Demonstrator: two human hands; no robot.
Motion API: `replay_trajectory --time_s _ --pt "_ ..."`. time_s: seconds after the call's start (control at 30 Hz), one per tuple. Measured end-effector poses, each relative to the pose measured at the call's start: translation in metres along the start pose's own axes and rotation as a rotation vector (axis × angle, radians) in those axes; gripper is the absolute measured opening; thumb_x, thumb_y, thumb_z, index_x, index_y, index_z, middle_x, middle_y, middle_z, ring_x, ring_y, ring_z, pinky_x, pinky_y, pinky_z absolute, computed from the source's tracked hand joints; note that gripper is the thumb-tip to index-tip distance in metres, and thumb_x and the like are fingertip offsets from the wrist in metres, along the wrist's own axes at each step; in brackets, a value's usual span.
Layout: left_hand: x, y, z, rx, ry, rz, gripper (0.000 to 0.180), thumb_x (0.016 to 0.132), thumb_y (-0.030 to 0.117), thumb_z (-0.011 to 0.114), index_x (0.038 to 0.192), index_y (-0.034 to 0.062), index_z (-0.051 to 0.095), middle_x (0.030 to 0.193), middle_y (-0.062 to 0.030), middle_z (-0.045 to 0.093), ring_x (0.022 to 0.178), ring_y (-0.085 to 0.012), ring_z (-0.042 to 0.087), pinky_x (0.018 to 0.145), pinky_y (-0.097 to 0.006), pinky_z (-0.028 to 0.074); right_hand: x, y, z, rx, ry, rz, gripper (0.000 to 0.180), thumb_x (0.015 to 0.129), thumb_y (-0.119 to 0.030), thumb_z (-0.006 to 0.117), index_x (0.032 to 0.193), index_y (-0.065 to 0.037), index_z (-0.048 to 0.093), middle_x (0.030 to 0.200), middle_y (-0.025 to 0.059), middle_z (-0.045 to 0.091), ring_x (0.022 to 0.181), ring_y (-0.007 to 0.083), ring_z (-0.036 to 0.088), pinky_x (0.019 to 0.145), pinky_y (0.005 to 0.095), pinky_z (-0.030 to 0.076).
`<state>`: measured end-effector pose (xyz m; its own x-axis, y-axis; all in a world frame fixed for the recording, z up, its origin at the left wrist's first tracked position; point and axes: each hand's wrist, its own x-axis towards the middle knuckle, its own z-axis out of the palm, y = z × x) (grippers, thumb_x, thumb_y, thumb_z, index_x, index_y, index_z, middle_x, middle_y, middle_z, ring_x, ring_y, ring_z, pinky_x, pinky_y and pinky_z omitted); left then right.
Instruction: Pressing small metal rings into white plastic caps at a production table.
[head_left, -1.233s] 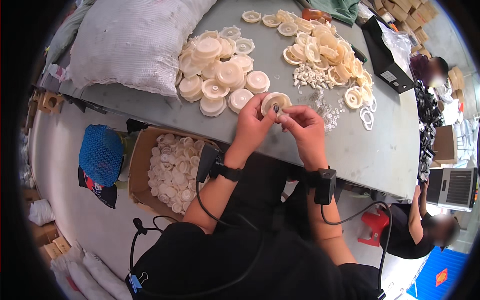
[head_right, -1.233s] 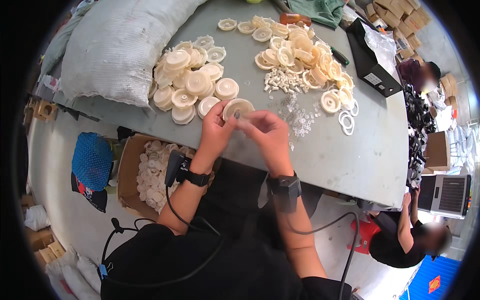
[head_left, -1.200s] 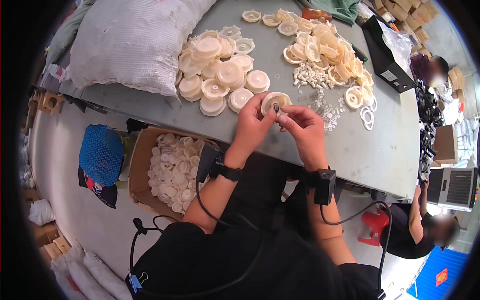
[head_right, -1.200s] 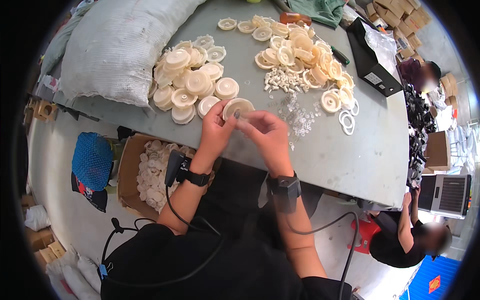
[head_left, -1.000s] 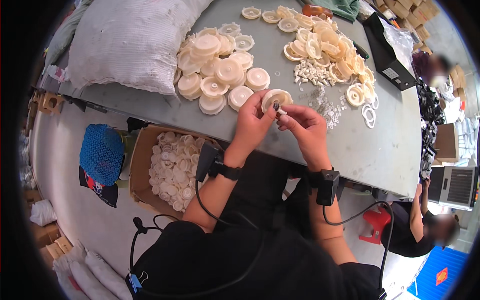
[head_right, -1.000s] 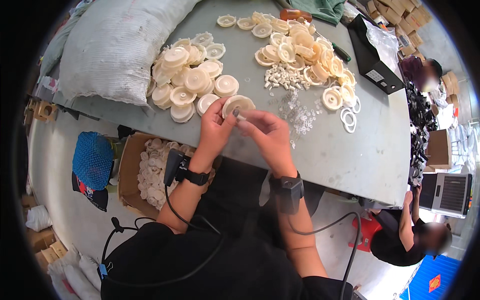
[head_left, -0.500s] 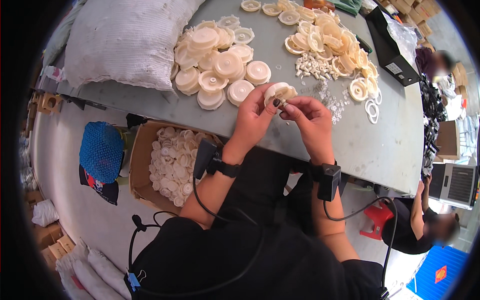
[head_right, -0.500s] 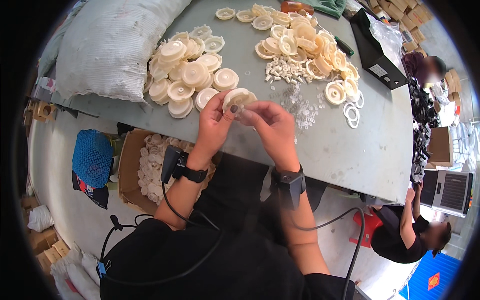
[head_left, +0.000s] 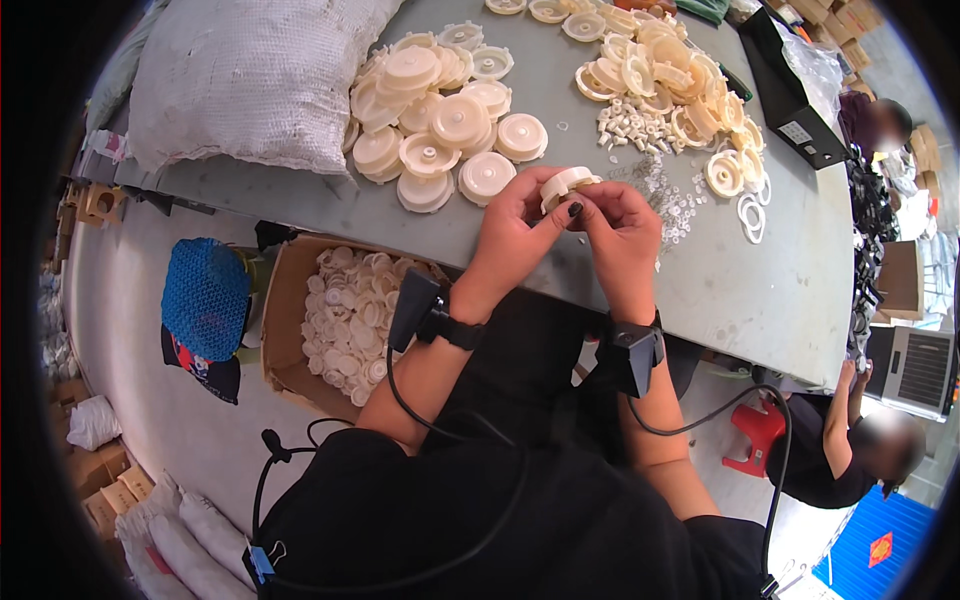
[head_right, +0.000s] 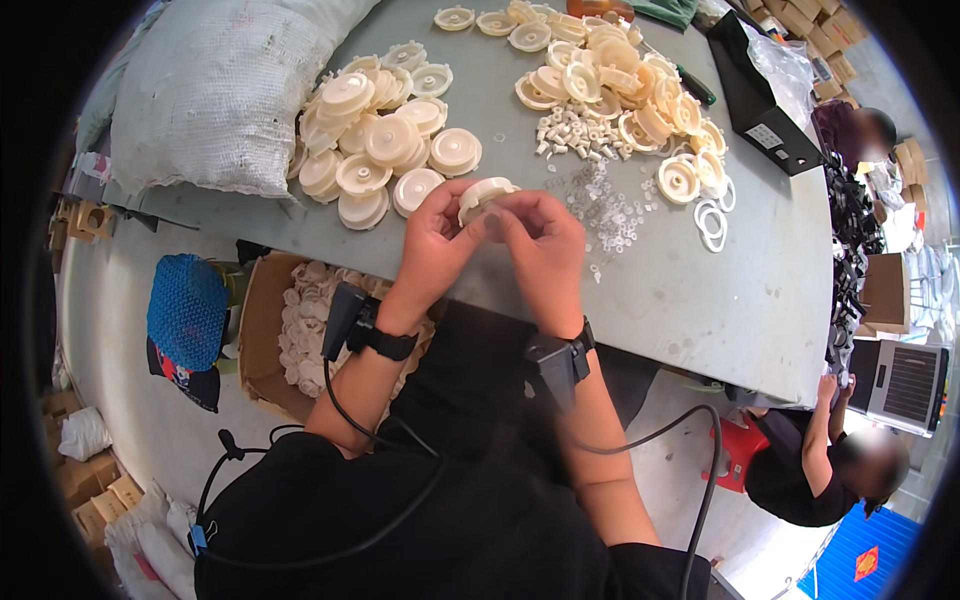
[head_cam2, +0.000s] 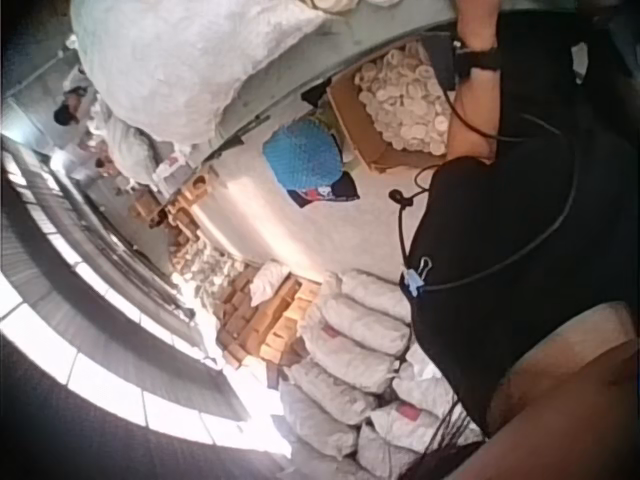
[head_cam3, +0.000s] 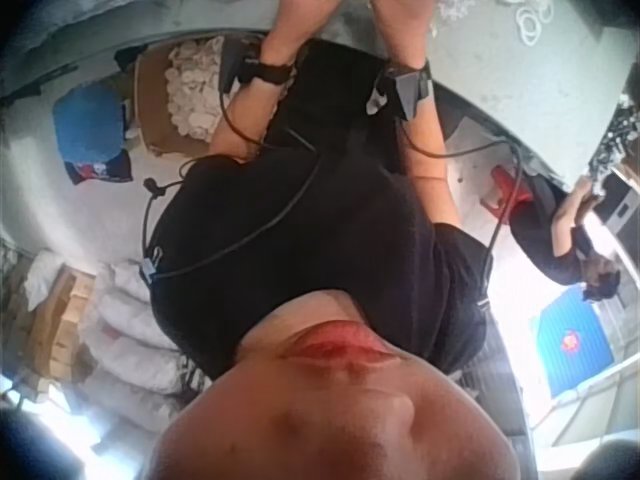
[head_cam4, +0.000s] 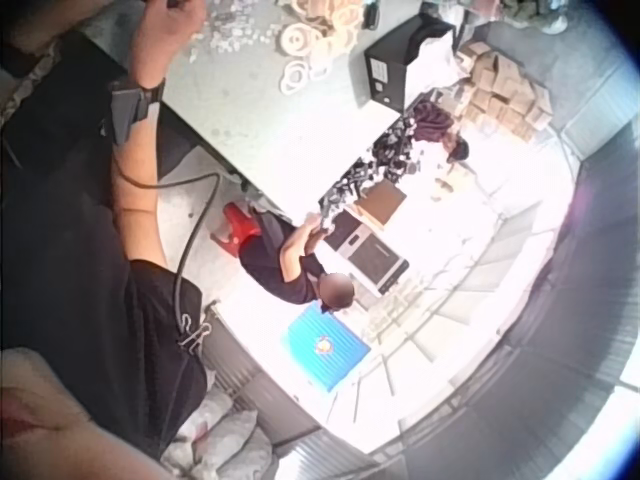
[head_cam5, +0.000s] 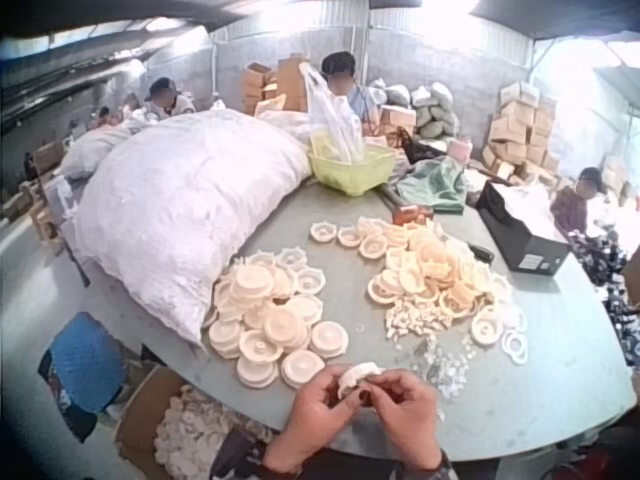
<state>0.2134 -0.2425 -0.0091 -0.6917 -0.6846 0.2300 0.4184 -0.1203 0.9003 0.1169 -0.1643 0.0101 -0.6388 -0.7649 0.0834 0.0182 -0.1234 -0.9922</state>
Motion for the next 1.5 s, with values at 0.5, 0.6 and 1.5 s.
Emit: replay_trajectory --time_s 0.5,0.6,1.5 --pt "-0.013 0.014 0.012 -0.103 -0.075 -0.37 0.02 0.082 0.007 0.062 0.101 0.0031 0.057 0.087 -0.0031 0.064 0.073 -0.0091 0.06 0.063 -0.02 0.046 -0.025 -0.028 -0.035 -0.236 -0.094 0.194 0.025 0.081 -0.012 0.064 0.099 -0.001 0.05 0.056 0.0014 0.056 0.047 0.0045 0.049 0.043 0.0184 0.034" --pt "-0.016 0.013 0.02 -0.166 -0.127 -0.465 0.019 0.082 0.007 0.062 0.1 0.0038 0.057 0.086 -0.0034 0.064 0.071 -0.0095 0.061 0.061 -0.02 0.046 -0.037 -0.037 -0.048 -0.239 -0.13 0.232 0.023 0.082 -0.011 0.063 0.098 -0.001 0.05 0.057 0.0012 0.056 0.048 0.0051 0.051 0.044 0.0184 0.036" --pt "-0.025 0.012 0.016 -0.518 -0.104 -0.358 0.037 0.088 0.016 0.054 0.123 0.0117 0.042 0.102 -0.0122 0.055 0.074 -0.0234 0.063 0.063 -0.03 0.055 0.048 -0.036 -0.131 -0.675 0.015 0.089 0.011 0.08 -0.01 0.06 0.084 0.0 0.059 0.07 0.0037 0.06 0.062 0.0108 0.054 0.056 0.0245 0.043"
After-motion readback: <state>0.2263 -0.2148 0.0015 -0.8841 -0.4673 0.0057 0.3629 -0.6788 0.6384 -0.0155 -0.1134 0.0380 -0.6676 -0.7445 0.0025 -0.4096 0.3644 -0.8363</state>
